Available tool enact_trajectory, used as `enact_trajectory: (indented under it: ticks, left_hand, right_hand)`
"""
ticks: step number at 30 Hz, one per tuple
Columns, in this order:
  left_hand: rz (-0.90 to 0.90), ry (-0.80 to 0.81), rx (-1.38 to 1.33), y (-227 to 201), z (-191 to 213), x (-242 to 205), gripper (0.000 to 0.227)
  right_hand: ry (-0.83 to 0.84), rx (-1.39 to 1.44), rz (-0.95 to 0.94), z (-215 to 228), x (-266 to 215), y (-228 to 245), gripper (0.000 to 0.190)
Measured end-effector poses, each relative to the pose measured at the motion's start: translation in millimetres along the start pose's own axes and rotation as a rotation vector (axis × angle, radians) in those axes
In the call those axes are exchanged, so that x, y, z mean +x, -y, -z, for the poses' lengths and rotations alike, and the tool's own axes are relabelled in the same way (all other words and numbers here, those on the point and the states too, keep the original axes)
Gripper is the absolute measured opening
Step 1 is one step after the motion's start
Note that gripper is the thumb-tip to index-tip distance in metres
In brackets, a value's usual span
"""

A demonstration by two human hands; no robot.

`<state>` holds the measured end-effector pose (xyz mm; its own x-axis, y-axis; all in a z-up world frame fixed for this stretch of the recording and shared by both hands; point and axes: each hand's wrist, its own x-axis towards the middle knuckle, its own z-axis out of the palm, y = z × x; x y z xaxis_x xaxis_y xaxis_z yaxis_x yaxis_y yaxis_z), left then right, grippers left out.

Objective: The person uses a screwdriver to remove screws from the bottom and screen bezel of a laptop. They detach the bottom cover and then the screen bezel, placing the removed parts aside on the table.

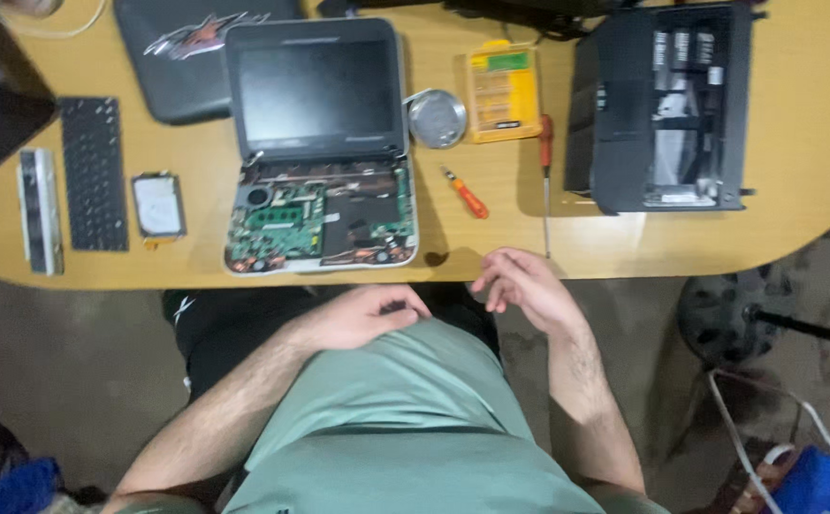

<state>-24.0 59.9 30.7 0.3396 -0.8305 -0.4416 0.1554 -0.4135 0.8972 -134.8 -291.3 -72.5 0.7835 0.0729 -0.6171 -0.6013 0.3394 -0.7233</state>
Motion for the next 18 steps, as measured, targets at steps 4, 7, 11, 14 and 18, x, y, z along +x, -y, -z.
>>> enact_trajectory:
  ticks: [4, 7, 11, 14, 18]
  left_hand:
    - [0.060, -0.175, -0.251, 103, 18, -32, 0.047]
    - [0.028, -0.485, -0.499, 183, 27, -72, 0.063]
    - [-0.084, -0.744, -0.941, 183, 35, -117, 0.063]
    - [-0.160, -0.919, -0.995, 149, 51, -128, 0.074]
    - [-0.147, -1.010, -0.903, 150, 65, -119, 0.064]
  right_hand:
    - [0.063, 0.001, 0.027, -58, 29, -10, 0.051]
    - [0.029, 0.128, 0.090, -85, 57, -18, 0.056]
    - [0.010, 0.139, 0.102, -117, 64, -8, 0.056]
    - [0.017, 0.122, 0.106, -125, 63, -4, 0.055]
    - [0.000, 0.116, 0.141, -122, 66, -13, 0.054]
